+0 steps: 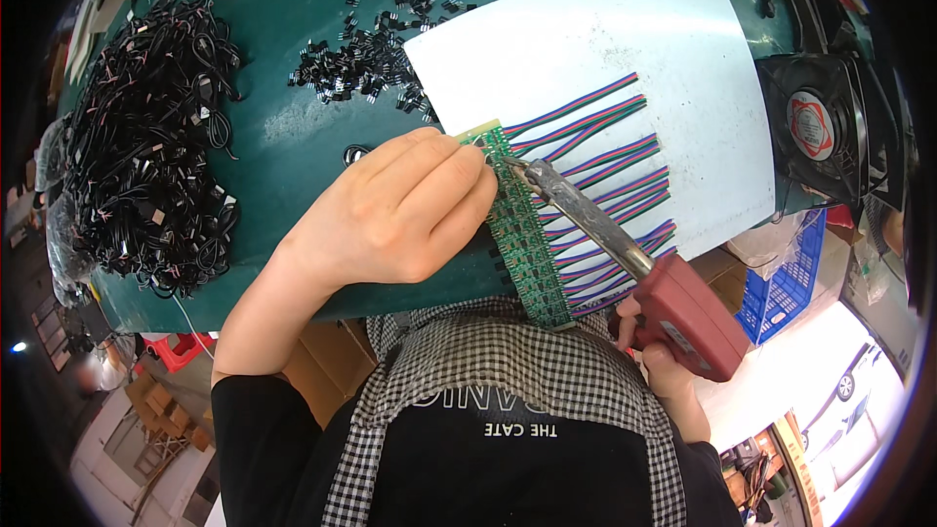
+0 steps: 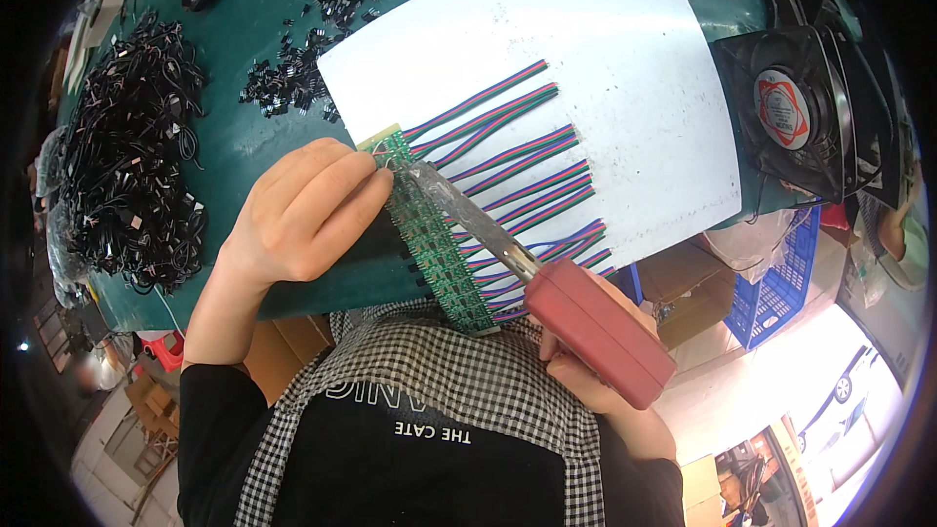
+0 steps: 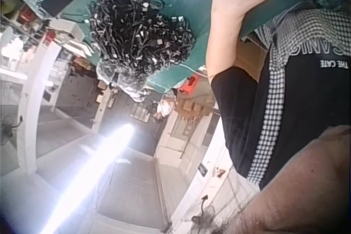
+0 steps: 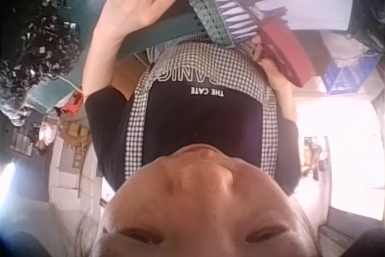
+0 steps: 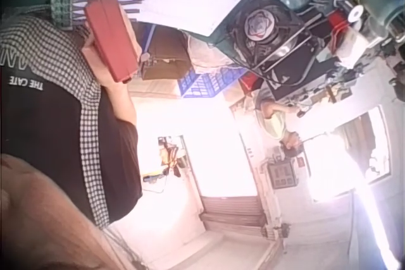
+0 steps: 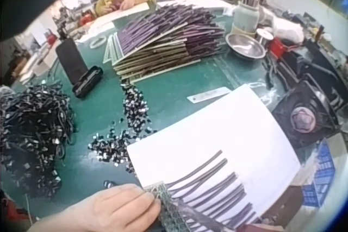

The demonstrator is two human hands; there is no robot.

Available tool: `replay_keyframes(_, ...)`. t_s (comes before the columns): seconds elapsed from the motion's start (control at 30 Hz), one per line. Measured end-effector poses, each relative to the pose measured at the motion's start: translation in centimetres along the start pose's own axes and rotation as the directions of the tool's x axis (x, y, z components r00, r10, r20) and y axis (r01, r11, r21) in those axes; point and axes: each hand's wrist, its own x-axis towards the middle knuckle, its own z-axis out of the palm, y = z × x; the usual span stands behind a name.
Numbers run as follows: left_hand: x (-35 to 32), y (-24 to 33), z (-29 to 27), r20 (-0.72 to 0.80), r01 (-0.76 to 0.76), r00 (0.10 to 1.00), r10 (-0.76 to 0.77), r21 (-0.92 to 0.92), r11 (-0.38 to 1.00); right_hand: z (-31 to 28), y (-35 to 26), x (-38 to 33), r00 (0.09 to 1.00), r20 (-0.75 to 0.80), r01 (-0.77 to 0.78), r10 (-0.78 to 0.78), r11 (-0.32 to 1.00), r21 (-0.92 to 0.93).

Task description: The person solders multiple wires onto a green printed circuit board using a soldering iron.

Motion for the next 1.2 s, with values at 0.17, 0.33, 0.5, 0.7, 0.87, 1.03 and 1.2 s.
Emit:
replay_keyframes(0.17, 0.0, -0.1, 0.1, -0.005, 0.001, 1.000, -0.001, -0.008, 1.000, -0.7, 1.4, -0.4, 0.987, 0.056, 0.160, -0.151, 0.963, -0.218)
replay_keyframes(0.33, 0.0, -0.1, 0.1, -0.008, 0.002, 1.000, -0.003, -0.016, 1.000, 0.0, 1.4, -0.6, 0.997, -0.035, 0.063, -0.064, 0.997, -0.038)
replay_keyframes(0.5, -0.1, -0.1, 0.0, -0.002, 0.000, 1.000, 0.000, -0.015, 1.000, -0.1, 0.3, -0.1, 1.000, 0.025, 0.013, -0.009, 0.986, -0.165)
replay_keyframes(0.7, -0.1, -0.1, -0.1, 0.005, 0.003, 1.000, -0.003, -0.022, 1.000, 0.3, -1.0, 0.5, 0.999, 0.044, 0.008, -0.029, 0.908, 0.418)
replay_keyframes(0.87, 0.1, -0.1, -0.2, 0.008, -0.006, 1.000, 0.006, -0.027, 1.000, 0.1, -0.4, -0.7, 0.989, -0.105, 0.143, -0.108, 0.892, 0.429)
replay_keyframes(1.03, 0.8, 0.1, -0.6, 0.064, 0.011, 0.998, -0.005, -0.098, 0.995, -1.9, -0.2, -1.7, 0.933, -0.298, 0.317, -0.203, 0.856, 0.409)
replay_keyframes(1.2, 0.1, 0.5, -1.0, 0.044, 0.005, 0.999, -0.002, -0.072, 0.997, -6.4, -0.8, -1.8, 0.689, -0.533, 0.722, -0.491, 0.532, 0.443)
